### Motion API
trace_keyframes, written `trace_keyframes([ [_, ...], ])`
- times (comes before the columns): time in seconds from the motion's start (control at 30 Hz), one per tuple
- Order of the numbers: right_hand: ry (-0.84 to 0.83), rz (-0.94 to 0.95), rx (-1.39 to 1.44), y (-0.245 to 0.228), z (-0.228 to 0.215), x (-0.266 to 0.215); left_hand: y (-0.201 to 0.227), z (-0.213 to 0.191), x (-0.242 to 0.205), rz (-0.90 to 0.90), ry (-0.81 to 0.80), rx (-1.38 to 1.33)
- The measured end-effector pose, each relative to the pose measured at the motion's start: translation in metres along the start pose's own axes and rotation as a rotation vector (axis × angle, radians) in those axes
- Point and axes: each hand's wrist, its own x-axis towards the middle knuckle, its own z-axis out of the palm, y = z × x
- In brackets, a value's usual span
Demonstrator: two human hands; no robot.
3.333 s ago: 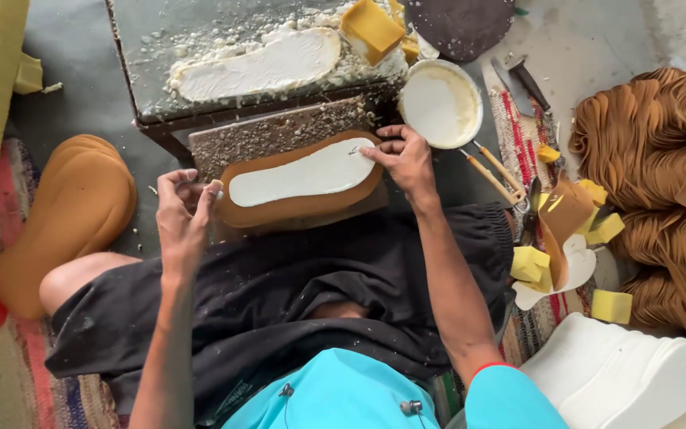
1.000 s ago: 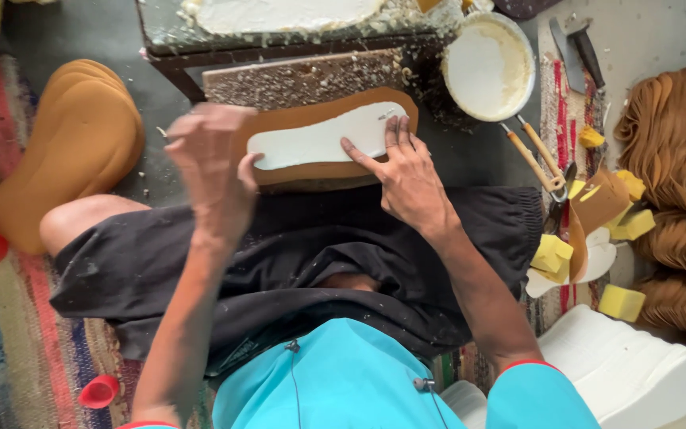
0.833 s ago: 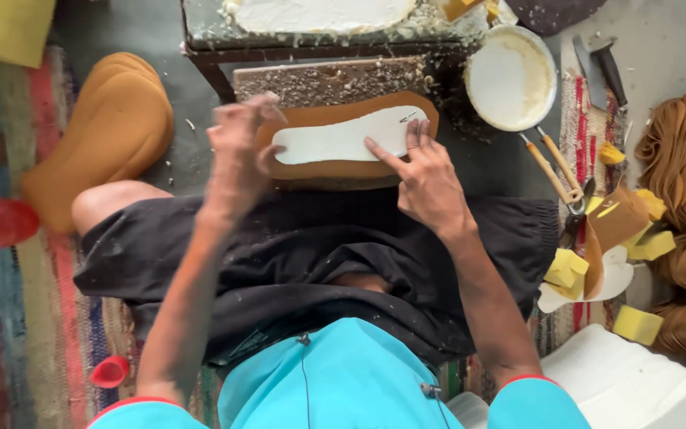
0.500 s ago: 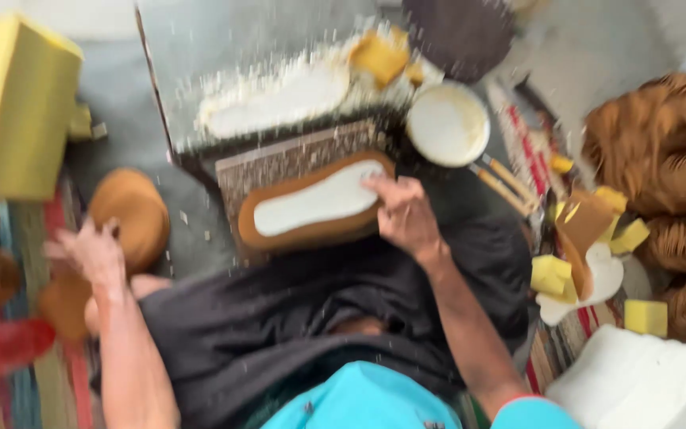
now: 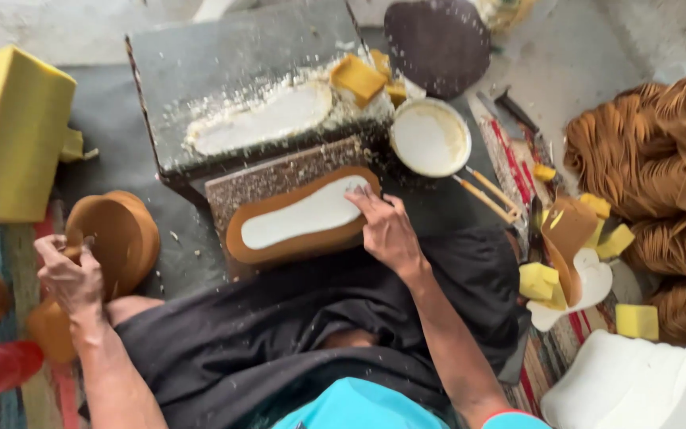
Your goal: The person applies glue to shoe insoles and outsoles using a sponge and a glue container.
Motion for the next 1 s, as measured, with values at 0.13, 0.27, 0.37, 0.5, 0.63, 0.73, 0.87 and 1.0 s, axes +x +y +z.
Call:
trace_keyframes([
  [0.13,0.022,-0.010,-0.040,0.013,0.013,-0.004,-0.009,-0.019,0.009,0.053,-0.036,-0.061],
  [0.27,0.040,-0.024,0.033,0.017,0.010,-0.003,0.009,-0.046,-0.002,0.070,0.000,-0.144],
  [0.37,0.059,-0.021,0.056,0.017,0.007,-0.002,0.040,-0.051,-0.031,0.199,-0.036,-0.173],
  [0.5,0.032,0.112,0.026,0.009,0.003,0.003,0.197,-0.014,-0.065,0.590,-0.281,-0.164],
  [0.63,0.015,0.153,-0.046,0.010,0.018,0.000,0.313,0.040,-0.076,0.891,-0.442,-0.162],
  [0.73,0.342,-0.099,-0.206,0.014,0.023,0.002,0.326,0.079,-0.082,0.706,-0.907,-0.538],
  [0.87,0.095,0.119,0.023,0.018,0.021,0.005,0.334,0.072,-0.067,1.127,-0.766,-0.232],
  [1.0,-0.097,0.292,0.007,0.008,-0.002,0.017,0.327,0.073,-0.061,1.110,-0.816,-0.302],
])
